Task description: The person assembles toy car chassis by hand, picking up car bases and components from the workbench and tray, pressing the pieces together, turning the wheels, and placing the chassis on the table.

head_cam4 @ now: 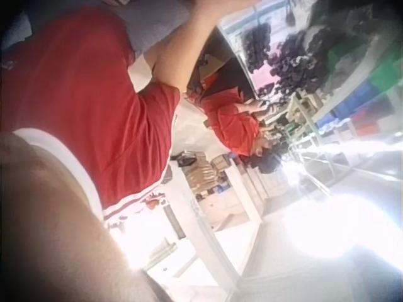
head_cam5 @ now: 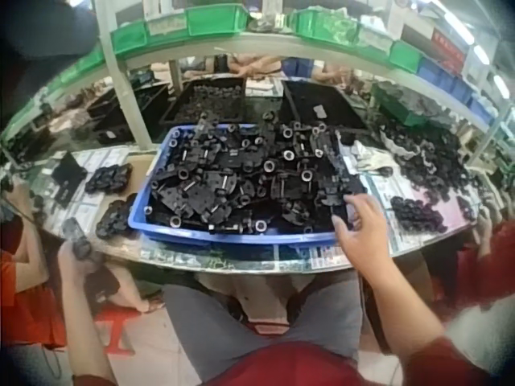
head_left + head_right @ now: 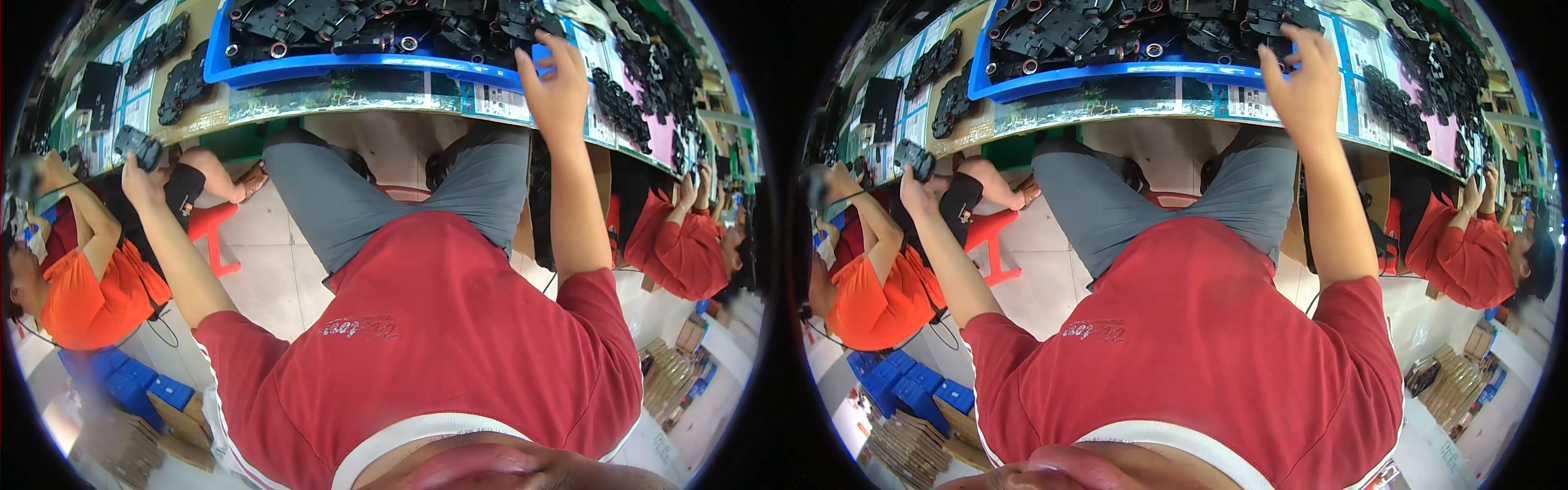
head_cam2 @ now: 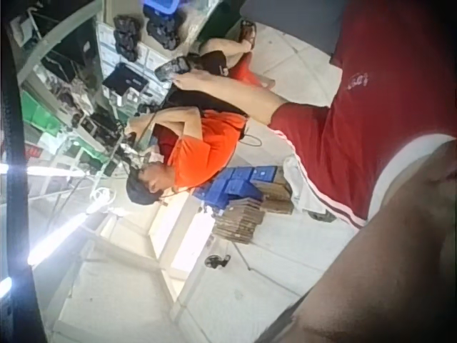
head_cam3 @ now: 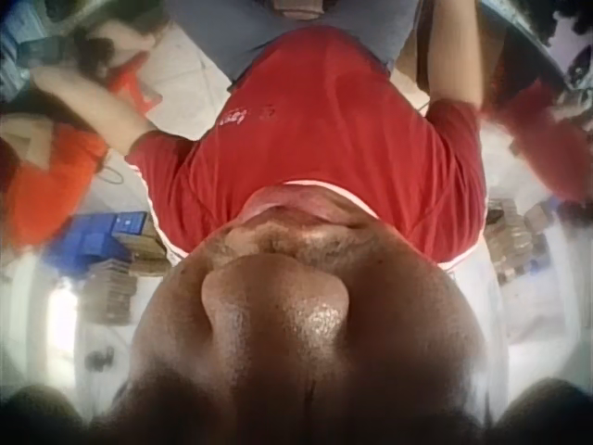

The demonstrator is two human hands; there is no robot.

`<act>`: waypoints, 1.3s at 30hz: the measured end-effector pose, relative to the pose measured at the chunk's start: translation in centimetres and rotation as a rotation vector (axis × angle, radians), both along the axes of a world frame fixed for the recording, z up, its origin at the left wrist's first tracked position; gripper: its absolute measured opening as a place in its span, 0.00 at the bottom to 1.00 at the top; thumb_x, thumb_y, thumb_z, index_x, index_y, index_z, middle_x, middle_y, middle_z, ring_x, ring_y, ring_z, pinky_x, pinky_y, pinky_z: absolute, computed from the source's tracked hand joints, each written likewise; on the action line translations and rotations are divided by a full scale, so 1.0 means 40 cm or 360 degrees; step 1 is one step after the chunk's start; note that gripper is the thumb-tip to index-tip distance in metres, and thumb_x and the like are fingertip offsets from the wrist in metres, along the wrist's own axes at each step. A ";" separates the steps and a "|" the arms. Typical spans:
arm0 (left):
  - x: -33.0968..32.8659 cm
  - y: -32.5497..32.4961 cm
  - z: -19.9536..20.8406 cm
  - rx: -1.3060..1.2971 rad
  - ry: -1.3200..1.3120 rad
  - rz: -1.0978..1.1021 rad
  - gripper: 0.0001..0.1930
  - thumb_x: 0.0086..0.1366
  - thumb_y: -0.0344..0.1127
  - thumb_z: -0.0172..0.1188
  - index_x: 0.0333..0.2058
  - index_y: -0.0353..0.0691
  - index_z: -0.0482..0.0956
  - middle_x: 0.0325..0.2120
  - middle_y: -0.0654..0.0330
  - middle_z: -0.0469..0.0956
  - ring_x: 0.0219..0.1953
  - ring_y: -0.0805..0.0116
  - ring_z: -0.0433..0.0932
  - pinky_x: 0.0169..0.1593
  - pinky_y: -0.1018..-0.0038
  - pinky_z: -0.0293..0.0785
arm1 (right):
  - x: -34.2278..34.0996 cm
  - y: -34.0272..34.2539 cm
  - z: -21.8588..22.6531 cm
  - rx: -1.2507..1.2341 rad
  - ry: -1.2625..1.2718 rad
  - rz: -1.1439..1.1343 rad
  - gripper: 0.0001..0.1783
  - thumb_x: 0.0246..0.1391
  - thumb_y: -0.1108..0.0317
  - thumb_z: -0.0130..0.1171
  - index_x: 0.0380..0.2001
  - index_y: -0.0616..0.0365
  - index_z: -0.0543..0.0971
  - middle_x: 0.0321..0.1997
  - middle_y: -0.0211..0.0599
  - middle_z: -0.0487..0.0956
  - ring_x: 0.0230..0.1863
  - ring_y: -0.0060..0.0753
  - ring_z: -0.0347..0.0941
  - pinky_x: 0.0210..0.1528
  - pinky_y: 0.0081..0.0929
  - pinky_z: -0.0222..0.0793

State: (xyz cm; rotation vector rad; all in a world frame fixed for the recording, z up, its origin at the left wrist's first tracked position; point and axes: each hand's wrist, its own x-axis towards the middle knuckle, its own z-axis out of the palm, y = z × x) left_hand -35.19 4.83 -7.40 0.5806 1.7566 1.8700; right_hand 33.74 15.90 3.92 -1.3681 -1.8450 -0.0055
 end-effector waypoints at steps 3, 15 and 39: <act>-0.130 0.062 -0.041 -0.0074 -0.0053 0.0361 0.15 0.74 0.38 0.54 0.46 0.30 0.79 0.43 0.52 0.81 0.39 0.60 0.84 0.34 0.67 0.81 | 0.043 0.100 -0.006 0.0256 -0.0409 -0.0247 0.24 0.53 0.56 0.70 0.50 0.56 0.81 0.51 0.47 0.78 0.39 0.41 0.81 0.43 0.34 0.77; -0.223 0.223 -0.069 -0.0901 0.0633 0.0111 0.27 0.71 0.50 0.53 0.57 0.33 0.78 0.48 0.49 0.82 0.48 0.57 0.81 0.49 0.66 0.76 | 0.222 0.132 -0.031 0.0135 0.0819 -0.0501 0.15 0.60 0.65 0.63 0.45 0.64 0.81 0.34 0.41 0.85 0.31 0.28 0.82 0.36 0.25 0.76; 0.733 -0.109 -0.332 -0.0995 0.1673 -0.0249 0.23 0.67 0.44 0.58 0.53 0.32 0.74 0.54 0.41 0.72 0.58 0.40 0.67 0.63 0.51 0.59 | 0.387 0.041 -0.150 0.0358 -0.0009 -0.0559 0.24 0.56 0.63 0.65 0.52 0.67 0.76 0.50 0.58 0.75 0.51 0.56 0.74 0.51 0.41 0.72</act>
